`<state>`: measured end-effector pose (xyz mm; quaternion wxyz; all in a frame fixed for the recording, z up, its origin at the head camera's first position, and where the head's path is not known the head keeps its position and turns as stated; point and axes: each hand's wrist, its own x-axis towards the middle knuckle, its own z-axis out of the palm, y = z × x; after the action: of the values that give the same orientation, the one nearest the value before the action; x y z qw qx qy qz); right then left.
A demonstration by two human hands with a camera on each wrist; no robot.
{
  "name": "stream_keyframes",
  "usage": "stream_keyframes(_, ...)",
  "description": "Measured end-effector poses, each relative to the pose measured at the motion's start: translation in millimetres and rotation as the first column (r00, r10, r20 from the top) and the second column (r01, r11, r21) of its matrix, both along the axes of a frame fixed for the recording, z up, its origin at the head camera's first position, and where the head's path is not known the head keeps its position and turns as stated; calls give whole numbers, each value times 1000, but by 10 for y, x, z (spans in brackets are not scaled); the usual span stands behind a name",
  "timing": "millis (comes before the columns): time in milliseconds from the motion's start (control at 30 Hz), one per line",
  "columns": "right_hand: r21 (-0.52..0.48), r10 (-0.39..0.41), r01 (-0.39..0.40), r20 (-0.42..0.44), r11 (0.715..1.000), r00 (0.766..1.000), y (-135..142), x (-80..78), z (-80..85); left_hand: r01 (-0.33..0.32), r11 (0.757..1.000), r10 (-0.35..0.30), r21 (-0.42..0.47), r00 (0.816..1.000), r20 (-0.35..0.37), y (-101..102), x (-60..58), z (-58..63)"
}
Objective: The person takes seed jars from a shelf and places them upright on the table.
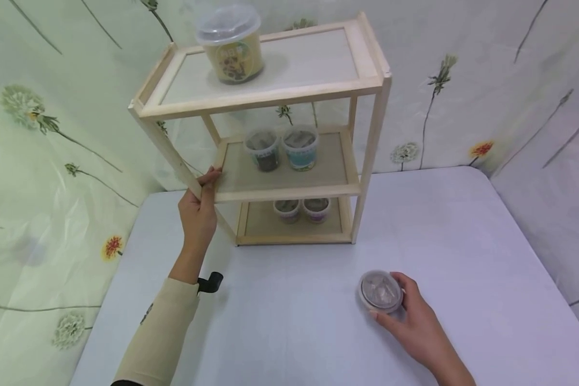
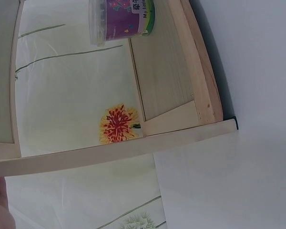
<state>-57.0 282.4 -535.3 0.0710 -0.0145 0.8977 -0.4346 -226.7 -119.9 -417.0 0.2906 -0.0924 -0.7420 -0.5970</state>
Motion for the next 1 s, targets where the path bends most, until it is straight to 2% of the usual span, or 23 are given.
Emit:
stream_keyframes(300, -10, -23, 23, -76, 1000, 997, -24, 40, -83, 4, 1000, -4, -2, 1000, 6, -3, 12, -9)
stream_keyframes(1000, -77, -19, 12, -85, 997, 996, -36, 43, -91, 5, 1000, -5, 12, 1000, -7, 8, -4, -13)
